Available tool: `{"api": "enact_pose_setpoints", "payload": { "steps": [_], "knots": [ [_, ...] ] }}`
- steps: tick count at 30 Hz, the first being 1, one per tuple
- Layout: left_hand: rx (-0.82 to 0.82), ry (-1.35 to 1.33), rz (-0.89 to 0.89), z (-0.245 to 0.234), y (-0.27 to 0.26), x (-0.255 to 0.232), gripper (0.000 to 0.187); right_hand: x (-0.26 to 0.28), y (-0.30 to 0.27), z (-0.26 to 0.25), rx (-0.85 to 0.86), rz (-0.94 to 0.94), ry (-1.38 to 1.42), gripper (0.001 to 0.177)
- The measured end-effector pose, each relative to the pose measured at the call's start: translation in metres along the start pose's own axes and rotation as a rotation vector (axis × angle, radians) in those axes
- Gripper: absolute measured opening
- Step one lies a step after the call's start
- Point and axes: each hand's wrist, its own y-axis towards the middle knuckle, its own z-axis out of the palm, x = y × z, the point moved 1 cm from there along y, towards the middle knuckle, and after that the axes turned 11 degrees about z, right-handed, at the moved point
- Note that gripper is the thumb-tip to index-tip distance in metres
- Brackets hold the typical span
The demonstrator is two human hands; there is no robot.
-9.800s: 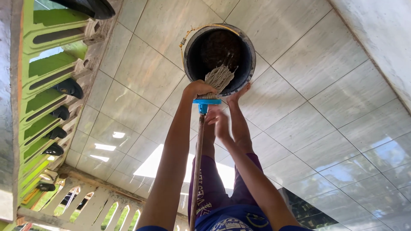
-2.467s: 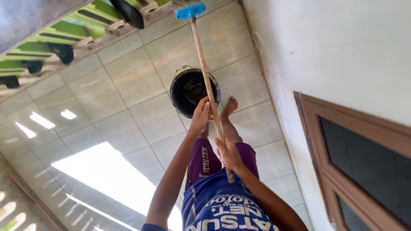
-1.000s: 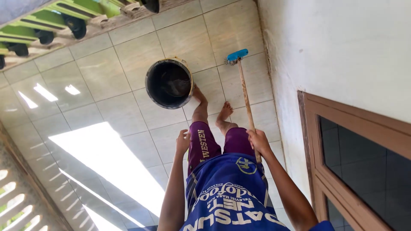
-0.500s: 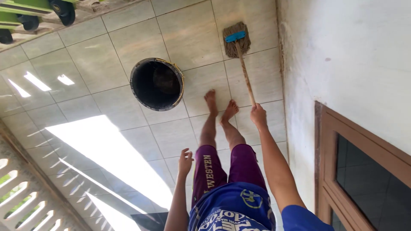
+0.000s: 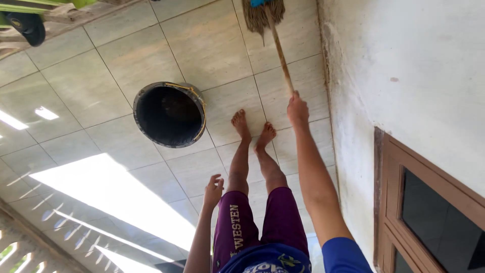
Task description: Mopping a tiled balcony floor with a mop and bucket.
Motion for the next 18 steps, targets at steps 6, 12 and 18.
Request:
{"api": "enact_pose_setpoints", "payload": {
  "steps": [6,12,18],
  "knots": [
    [0.041,0.038,0.067,-0.036,0.007,-0.025,0.039,-0.077,-0.021,-0.022,0.031,0.025,0.066,0.032],
    [0.129,0.249,0.291,0.007,0.028,-0.048,0.035,-0.226,-0.113,0.045,0.3,0.169,0.334,0.04],
    [0.366,-0.122,0.445,0.202,0.064,-0.083,0.032,-0.226,-0.224,0.013,0.677,0.328,0.89,0.06]
  ]
}}
